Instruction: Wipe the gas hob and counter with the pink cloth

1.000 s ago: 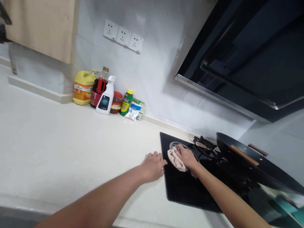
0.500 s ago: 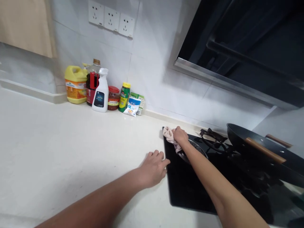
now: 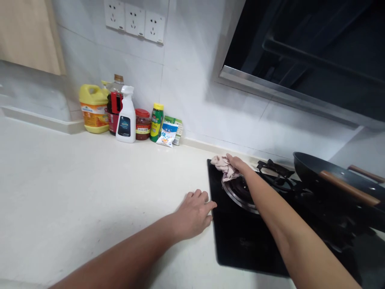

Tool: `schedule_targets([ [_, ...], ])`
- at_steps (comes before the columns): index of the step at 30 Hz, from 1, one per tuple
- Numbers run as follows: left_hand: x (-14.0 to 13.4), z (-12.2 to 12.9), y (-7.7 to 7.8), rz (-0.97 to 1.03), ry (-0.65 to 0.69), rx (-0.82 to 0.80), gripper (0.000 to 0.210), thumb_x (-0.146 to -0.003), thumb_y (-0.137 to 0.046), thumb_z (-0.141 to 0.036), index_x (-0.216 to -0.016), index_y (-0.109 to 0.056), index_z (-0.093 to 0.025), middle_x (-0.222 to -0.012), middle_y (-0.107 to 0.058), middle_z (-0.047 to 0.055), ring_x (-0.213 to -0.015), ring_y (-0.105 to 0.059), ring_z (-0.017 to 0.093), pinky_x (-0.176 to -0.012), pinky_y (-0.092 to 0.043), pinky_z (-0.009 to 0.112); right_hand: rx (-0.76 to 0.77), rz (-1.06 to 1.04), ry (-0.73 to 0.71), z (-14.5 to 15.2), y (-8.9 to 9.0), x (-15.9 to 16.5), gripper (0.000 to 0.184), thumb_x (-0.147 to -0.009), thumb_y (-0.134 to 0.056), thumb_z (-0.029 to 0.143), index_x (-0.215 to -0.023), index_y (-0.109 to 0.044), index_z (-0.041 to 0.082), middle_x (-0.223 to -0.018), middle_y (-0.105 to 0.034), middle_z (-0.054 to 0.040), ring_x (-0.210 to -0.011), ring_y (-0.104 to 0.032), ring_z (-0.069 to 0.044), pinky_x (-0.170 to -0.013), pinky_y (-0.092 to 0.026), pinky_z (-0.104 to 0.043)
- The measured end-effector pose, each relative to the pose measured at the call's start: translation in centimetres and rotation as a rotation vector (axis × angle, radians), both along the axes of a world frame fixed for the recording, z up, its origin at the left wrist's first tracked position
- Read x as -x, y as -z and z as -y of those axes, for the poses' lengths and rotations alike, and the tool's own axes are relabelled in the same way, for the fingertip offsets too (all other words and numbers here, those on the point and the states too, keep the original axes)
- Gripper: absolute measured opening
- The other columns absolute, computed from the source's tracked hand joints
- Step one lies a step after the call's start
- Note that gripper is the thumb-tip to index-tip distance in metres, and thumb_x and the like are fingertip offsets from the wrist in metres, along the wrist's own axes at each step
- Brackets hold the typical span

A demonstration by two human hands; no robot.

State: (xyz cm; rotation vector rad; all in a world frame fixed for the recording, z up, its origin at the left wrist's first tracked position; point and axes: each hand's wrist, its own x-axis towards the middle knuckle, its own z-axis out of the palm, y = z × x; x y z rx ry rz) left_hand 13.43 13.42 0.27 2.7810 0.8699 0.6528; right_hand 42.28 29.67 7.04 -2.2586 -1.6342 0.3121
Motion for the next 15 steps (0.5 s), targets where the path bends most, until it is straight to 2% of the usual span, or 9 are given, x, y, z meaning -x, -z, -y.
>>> schedule_targets([
  [2, 0.0, 0.0, -0.1, -0.002, 0.004, 0.011, 0.034, -0.094, -0.056, -0.024, -0.127, -0.062, -0.025, -0.113, -0.060, 0.008, -0.107, -0.051, 0.027, -0.091, -0.044, 0.044, 0.024, 0.019, -0.009, 0.7, -1.0, -0.5, 0.068, -0.099, -0.034, 0.066, -0.119, -0.065, 0.008, -0.099, -0.073, -0.0163, -0.086, -0.070, -0.024, -0.076, -0.055, -0.034],
  [3, 0.1, 0.0, -0.2, -0.006, 0.004, 0.015, 0.035, -0.094, -0.056, -0.024, -0.128, -0.062, -0.025, -0.114, -0.060, 0.008, -0.108, -0.051, 0.027, -0.091, -0.044, 0.044, 0.026, 0.047, -0.022, 1.2, -1.6, -0.8, 0.070, -0.097, -0.039, 0.067, -0.128, -0.062, 0.008, -0.106, -0.072, -0.0186, -0.091, -0.070, -0.026, -0.078, -0.055, -0.035],
  [5, 0.1, 0.0, -0.4, -0.015, 0.003, 0.019, 0.035, -0.094, -0.055, -0.024, -0.128, -0.062, -0.025, -0.114, -0.060, 0.008, -0.108, -0.051, 0.027, -0.092, -0.044, 0.044, 0.007, 0.090, -0.071, 2.3, -2.8, -1.3, 0.077, -0.087, -0.062, 0.064, -0.144, -0.051, 0.013, -0.129, -0.063, -0.0205, -0.109, -0.066, -0.030, -0.091, -0.052, -0.038],
  [8, 0.1, 0.1, -0.6, -0.025, 0.001, 0.021, 0.035, -0.093, -0.055, -0.023, -0.127, -0.062, -0.025, -0.114, -0.060, 0.008, -0.109, -0.051, 0.027, -0.091, -0.044, 0.043, 0.028, 0.214, -0.298, 3.5, -4.1, -1.1, 0.091, -0.068, -0.086, 0.046, -0.149, -0.047, 0.033, -0.158, -0.039, -0.0104, -0.142, -0.040, -0.035, -0.115, -0.033, -0.045],
  [11, 0.1, -0.2, -0.8, -0.027, -0.007, 0.028, 0.036, -0.090, -0.058, -0.021, -0.125, -0.063, -0.027, -0.115, -0.061, 0.008, -0.109, -0.052, 0.027, -0.091, -0.043, 0.043, 0.173, 0.437, -0.549, 3.3, -4.0, 0.1, 0.088, -0.066, -0.087, 0.034, -0.145, -0.050, 0.044, -0.166, -0.024, -0.0006, -0.153, -0.012, -0.039, -0.120, -0.009, -0.061],
  [13, 0.1, -0.5, -0.8, -0.031, -0.004, 0.045, 0.037, -0.088, -0.062, -0.022, -0.124, -0.064, -0.028, -0.116, -0.061, 0.008, -0.109, -0.052, 0.027, -0.091, -0.043, 0.043, 0.264, 0.519, -0.589, 2.4, -3.4, 0.8, 0.086, -0.066, -0.086, 0.032, -0.143, -0.051, 0.046, -0.167, -0.021, 0.0002, -0.154, -0.005, -0.039, -0.117, -0.001, -0.067],
  [15, 0.1, -0.8, -0.8, -0.036, 0.003, 0.067, 0.039, -0.085, -0.065, -0.021, -0.124, -0.065, -0.028, -0.117, -0.061, 0.007, -0.109, -0.053, 0.027, -0.090, -0.043, 0.043, 0.300, 0.526, -0.581, 1.1, -2.6, 0.8, 0.089, -0.064, -0.088, 0.034, -0.143, -0.051, 0.046, -0.167, -0.020, -0.0011, -0.154, -0.005, -0.039, -0.115, 0.000, -0.070],
])
